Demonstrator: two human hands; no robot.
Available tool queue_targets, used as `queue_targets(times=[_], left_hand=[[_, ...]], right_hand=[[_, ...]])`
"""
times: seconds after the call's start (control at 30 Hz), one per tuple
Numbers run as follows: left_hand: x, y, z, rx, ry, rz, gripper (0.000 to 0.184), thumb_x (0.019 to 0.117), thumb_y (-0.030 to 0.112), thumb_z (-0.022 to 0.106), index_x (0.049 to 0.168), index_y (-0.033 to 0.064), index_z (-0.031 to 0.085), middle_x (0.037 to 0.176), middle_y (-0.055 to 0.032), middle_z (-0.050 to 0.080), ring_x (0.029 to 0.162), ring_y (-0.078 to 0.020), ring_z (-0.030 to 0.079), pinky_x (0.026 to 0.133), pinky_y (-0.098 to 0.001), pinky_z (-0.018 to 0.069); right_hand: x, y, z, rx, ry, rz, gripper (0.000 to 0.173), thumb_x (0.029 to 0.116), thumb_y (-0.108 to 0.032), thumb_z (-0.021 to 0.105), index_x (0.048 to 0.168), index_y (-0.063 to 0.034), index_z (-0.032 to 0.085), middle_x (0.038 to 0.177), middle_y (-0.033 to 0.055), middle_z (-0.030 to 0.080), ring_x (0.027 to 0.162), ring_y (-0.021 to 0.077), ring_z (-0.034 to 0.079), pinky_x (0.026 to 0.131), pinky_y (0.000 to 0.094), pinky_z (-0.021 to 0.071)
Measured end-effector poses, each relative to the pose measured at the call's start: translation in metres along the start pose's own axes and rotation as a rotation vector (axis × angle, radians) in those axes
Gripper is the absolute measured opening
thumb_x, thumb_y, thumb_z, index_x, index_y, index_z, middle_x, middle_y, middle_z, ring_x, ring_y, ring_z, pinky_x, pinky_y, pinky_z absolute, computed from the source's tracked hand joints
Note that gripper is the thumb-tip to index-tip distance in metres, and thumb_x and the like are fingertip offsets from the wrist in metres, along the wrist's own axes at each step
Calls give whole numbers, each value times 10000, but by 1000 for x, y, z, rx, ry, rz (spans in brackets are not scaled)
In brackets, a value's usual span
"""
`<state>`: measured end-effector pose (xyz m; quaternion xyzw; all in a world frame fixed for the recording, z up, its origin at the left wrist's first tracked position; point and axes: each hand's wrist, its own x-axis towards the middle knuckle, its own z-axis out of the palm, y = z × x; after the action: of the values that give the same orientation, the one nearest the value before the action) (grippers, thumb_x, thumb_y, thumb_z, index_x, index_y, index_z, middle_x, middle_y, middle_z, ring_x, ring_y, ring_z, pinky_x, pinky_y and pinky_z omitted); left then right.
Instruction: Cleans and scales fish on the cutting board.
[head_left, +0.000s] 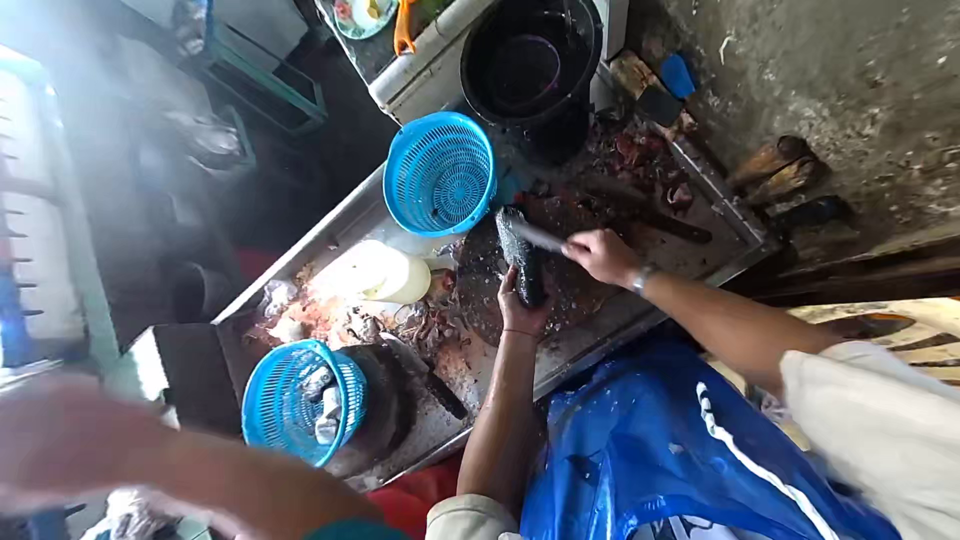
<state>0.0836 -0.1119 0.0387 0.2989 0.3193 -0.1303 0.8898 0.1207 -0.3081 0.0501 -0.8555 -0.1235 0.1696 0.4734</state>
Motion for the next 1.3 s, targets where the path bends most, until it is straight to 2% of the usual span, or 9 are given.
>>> queue_targets(times=[0.17, 0.33, 0.47, 0.63, 0.7, 0.83, 0.97, 1.13, 1.3], left_hand=[[-2, 5, 6, 127, 65, 60, 415, 998, 535, 493, 1209, 192, 592, 1039, -51, 673, 898, -198, 672, 762, -417, 585], [8, -1, 26, 34, 0, 24, 452, 1036, 514, 355, 1122, 134, 584, 877, -72, 643, 698, -178, 641, 601, -337, 566], [2, 3, 23, 159, 10, 61, 400, 1033, 513, 412, 1164, 188, 606, 970, -35, 674, 840, -169, 672, 734, -404, 584], [5, -3, 33, 79, -16, 1, 411, 1026, 482, 388, 1081, 134, 599, 865, -75, 651, 700, -191, 639, 611, -362, 563], [0, 15, 33, 254, 32, 11, 391, 1033, 461, 409, 1098, 133, 612, 893, -74, 676, 739, -194, 667, 640, -388, 580], [-6, 41, -5, 1075, 166, 179, 468, 1020, 474, 579, 1356, 151, 618, 1180, -86, 712, 1038, -197, 692, 886, -416, 587], [-6, 1, -72, 1814, 381, 368, 750, 1034, 525, 517, 1632, 149, 268, 1564, -304, 359, 1365, -554, 411, 1011, -748, 403], [-10, -13, -97, 1791, 377, 541, 620, 1076, 367, 478, 1645, 266, 251, 1548, -207, 440, 1326, -507, 459, 942, -715, 435], [-7, -12, -110, 1779, 376, 582, 511, 1091, 312, 426, 1598, 347, 373, 1533, -88, 500, 1326, -407, 491, 983, -650, 423]], right_hand=[[-44, 12, 26, -27, 31, -62, 331, 1066, -339, 526, 894, -93, 663, 681, 85, 610, 602, 242, 622, 562, 494, 538], [9, -14, -14, -22, -35, -41, 363, 1077, -323, 511, 987, -29, 703, 833, 148, 675, 815, 314, 674, 775, 561, 544], [-39, 6, 10, -19, -20, -123, 330, 1065, -326, 527, 895, -81, 666, 677, 80, 603, 611, 231, 618, 582, 479, 534], [-12, -6, -2, 24, 21, -80, 339, 1074, -309, 516, 957, -40, 686, 754, 119, 634, 719, 277, 645, 699, 521, 547], [-46, -5, 1, 10, 20, -126, 312, 1061, -317, 536, 895, -88, 668, 674, 65, 589, 606, 218, 601, 568, 471, 527], [-89, 10, -47, -232, 182, -199, 337, 1056, -350, 547, 1082, -70, 732, 844, 96, 715, 730, 230, 693, 691, 471, 601], [-44, 63, -45, -466, 144, 185, 445, 1118, -385, 390, 1224, -14, 612, 1008, 265, 698, 954, 480, 702, 791, 677, 546], [7, -43, 12, -338, 265, -205, 397, 1099, -310, 445, 1250, -5, 651, 1030, 181, 724, 899, 321, 727, 830, 521, 600], [-42, 17, 72, -567, -107, -53, 410, 1110, -417, 389, 1128, -84, 627, 900, 175, 688, 817, 374, 716, 675, 579, 588]])
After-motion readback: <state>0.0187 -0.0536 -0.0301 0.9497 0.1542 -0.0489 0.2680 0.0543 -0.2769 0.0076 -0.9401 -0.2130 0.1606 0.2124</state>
